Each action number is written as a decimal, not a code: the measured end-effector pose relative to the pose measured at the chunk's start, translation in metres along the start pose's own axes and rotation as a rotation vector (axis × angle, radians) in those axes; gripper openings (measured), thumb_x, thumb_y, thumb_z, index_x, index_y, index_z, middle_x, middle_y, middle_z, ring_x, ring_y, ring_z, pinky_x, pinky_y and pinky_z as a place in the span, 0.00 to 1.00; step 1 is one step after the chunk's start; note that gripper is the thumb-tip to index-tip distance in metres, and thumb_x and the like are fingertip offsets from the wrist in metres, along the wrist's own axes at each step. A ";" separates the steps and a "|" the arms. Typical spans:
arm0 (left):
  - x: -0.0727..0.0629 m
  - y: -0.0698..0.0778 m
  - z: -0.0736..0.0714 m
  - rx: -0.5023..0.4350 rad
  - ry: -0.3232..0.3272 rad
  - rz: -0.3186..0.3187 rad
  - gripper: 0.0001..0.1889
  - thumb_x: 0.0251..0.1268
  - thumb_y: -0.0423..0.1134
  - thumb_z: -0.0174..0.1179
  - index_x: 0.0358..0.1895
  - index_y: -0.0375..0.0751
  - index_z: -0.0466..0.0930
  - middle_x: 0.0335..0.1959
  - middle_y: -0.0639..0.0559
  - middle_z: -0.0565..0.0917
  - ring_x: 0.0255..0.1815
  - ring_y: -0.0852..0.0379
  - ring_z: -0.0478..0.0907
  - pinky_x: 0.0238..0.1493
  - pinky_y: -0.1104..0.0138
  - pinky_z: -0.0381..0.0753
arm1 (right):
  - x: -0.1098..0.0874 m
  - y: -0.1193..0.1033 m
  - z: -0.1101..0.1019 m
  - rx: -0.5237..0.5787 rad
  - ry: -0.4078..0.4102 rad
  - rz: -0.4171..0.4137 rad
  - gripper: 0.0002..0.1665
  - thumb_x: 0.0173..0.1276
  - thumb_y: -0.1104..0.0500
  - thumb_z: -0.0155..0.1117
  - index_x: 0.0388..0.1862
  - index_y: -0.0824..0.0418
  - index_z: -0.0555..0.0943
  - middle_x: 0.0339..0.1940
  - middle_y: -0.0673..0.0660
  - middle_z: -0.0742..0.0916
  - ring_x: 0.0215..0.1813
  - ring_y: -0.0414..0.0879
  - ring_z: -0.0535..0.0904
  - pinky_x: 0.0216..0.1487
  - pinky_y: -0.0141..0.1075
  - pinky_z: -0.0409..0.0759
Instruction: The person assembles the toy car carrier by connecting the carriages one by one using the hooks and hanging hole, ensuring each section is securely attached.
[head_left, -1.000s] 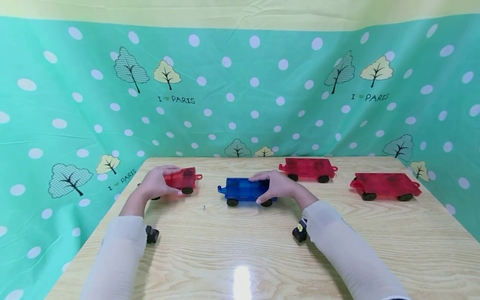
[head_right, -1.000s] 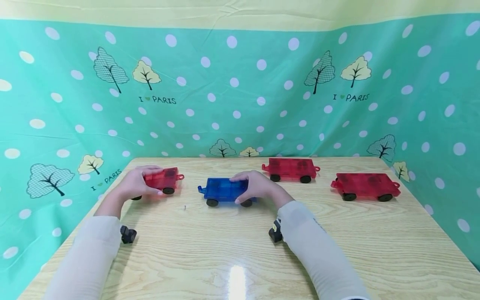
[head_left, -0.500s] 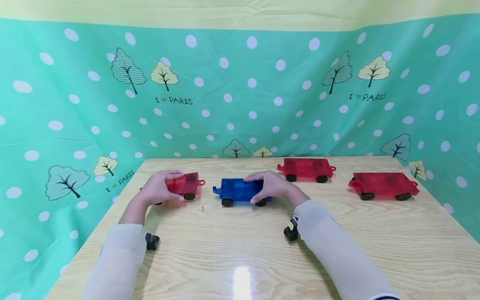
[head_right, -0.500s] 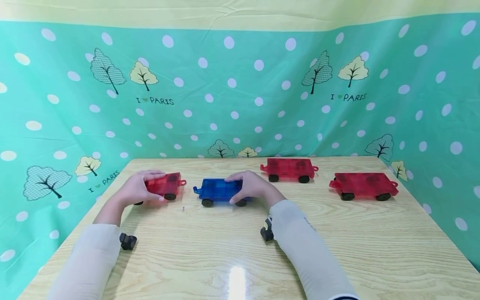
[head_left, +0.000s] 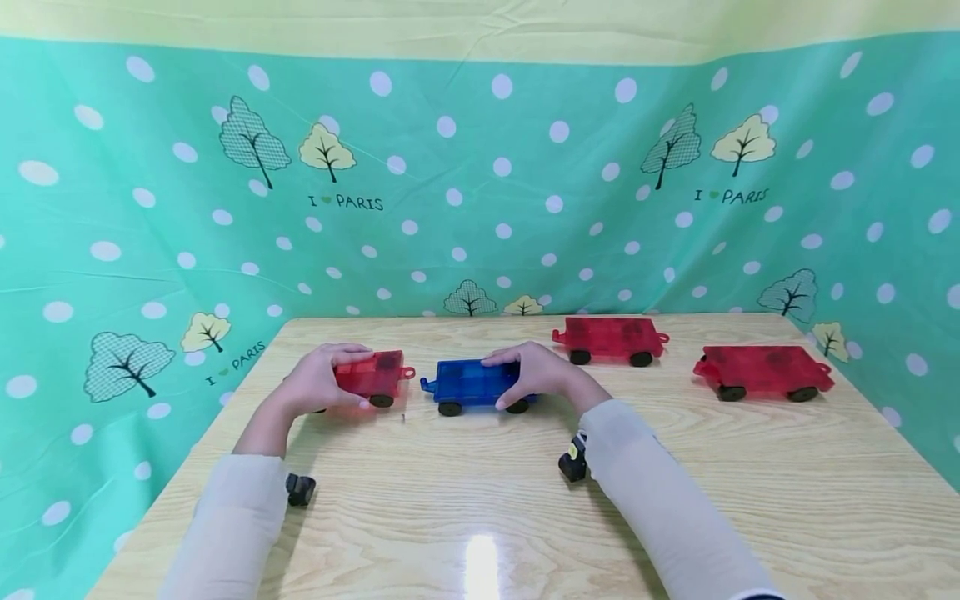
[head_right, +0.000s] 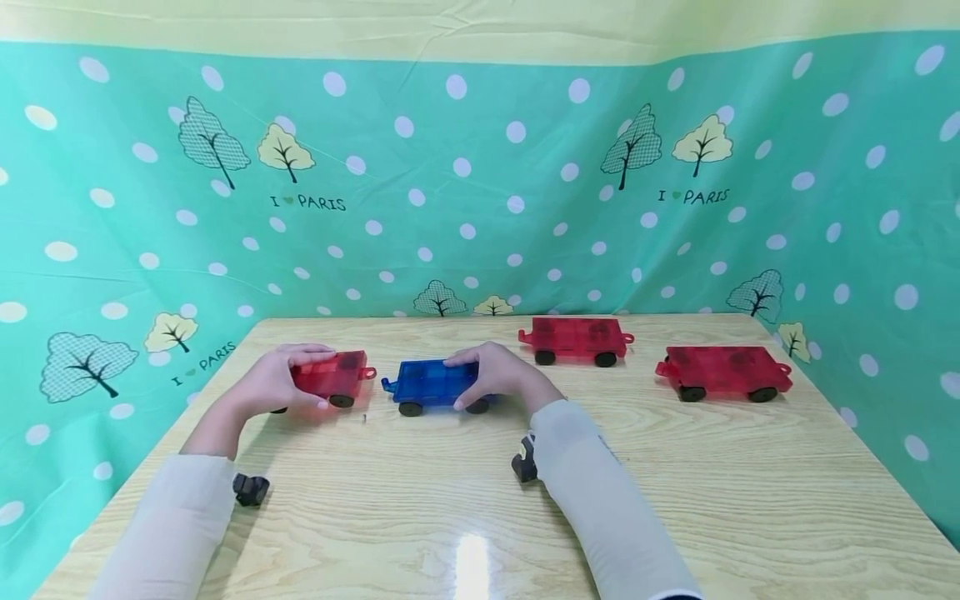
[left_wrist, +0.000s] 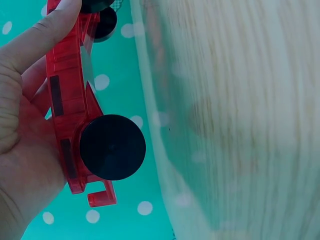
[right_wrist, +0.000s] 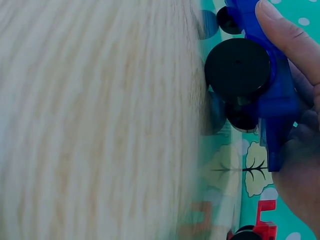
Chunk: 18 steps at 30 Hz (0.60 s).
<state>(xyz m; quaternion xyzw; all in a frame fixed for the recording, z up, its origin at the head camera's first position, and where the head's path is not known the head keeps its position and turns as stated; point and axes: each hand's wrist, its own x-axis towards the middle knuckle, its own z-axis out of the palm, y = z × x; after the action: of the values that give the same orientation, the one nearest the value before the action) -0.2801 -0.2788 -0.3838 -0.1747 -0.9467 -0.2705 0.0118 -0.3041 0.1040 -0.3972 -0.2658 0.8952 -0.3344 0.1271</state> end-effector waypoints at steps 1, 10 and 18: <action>0.000 0.001 0.000 0.003 -0.003 0.004 0.45 0.35 0.45 0.82 0.65 0.43 0.76 0.66 0.41 0.71 0.66 0.36 0.63 0.54 0.44 0.76 | 0.000 0.000 0.000 -0.001 0.000 0.002 0.43 0.45 0.48 0.83 0.64 0.43 0.79 0.70 0.49 0.74 0.75 0.50 0.60 0.71 0.49 0.61; 0.000 0.015 0.003 -0.003 -0.029 0.007 0.44 0.35 0.43 0.82 0.65 0.44 0.77 0.66 0.43 0.72 0.66 0.38 0.63 0.52 0.46 0.78 | 0.001 -0.001 0.000 0.019 -0.009 0.007 0.42 0.46 0.49 0.83 0.64 0.45 0.79 0.70 0.50 0.74 0.75 0.51 0.60 0.72 0.49 0.59; 0.004 0.018 0.007 0.010 -0.042 0.039 0.44 0.33 0.43 0.83 0.64 0.46 0.77 0.65 0.45 0.73 0.66 0.39 0.64 0.53 0.46 0.77 | 0.000 -0.003 -0.001 0.018 -0.009 0.008 0.43 0.46 0.50 0.83 0.64 0.45 0.79 0.71 0.51 0.74 0.75 0.51 0.59 0.72 0.49 0.59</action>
<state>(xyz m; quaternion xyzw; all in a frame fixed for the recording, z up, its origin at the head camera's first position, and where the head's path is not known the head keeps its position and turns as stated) -0.2775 -0.2596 -0.3796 -0.1986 -0.9444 -0.2619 -0.0019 -0.3034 0.1024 -0.3949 -0.2627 0.8925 -0.3410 0.1347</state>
